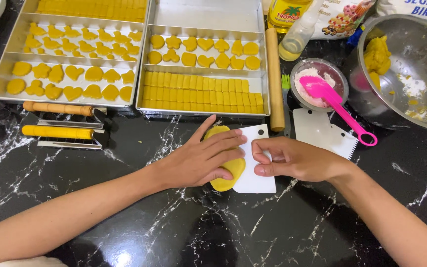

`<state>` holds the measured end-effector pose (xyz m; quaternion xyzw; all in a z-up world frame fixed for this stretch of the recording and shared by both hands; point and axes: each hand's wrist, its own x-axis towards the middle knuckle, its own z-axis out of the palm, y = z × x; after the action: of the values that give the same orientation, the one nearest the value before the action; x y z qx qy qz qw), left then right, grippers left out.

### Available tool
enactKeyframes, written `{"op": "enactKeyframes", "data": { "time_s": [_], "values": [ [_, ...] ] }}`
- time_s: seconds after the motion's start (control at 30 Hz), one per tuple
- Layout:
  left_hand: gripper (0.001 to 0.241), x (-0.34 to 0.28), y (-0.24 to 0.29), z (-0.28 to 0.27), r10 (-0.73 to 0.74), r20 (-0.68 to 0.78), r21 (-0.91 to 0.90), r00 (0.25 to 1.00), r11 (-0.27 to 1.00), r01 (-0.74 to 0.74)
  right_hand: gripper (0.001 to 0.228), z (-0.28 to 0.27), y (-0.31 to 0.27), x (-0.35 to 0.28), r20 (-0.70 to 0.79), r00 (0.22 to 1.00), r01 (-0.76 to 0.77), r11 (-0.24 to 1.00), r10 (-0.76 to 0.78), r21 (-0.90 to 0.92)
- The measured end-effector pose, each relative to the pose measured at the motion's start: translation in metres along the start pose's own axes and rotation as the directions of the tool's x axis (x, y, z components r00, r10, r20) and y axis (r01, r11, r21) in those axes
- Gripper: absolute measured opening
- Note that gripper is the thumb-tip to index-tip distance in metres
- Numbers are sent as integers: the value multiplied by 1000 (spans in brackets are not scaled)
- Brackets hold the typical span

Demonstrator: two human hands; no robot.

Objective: Rolling out yellow dough with a rolling pin and shaping it into small rectangular and heart-shaped pieces, then placing them onto metal trays.

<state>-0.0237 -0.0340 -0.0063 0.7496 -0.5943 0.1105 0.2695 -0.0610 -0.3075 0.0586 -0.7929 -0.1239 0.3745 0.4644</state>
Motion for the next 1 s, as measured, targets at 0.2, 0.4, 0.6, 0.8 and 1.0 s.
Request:
{"op": "enactKeyframes", "data": {
  "time_s": [0.2, 0.4, 0.6, 0.8, 1.0],
  "values": [
    [53, -2, 1, -1, -7, -39, -16, 999, 1000, 6, 32, -9, 0, -5, 38, 999, 21, 995, -17, -95],
    [39, 3, 4, -5, -6, 29, 27, 1000, 1000, 6, 15, -29, -47, -31, 39, 939, -269, 799, 343, -538],
    [34, 0, -3, 0, 14, -10, -164, 1000, 986, -15, 10, -59, -15, -47, -15, 939, -303, 807, 344, -507],
    [25, 0, -6, 0, -9, 56, -211, 998, 977, 21, 10, -55, -15, -50, -225, 893, -441, 663, 389, -605],
    [19, 7, -1, -1, -14, 59, -121, 998, 992, 21, 38, -45, 32, -71, -361, 926, -172, 725, -112, -667]
  ]
}}
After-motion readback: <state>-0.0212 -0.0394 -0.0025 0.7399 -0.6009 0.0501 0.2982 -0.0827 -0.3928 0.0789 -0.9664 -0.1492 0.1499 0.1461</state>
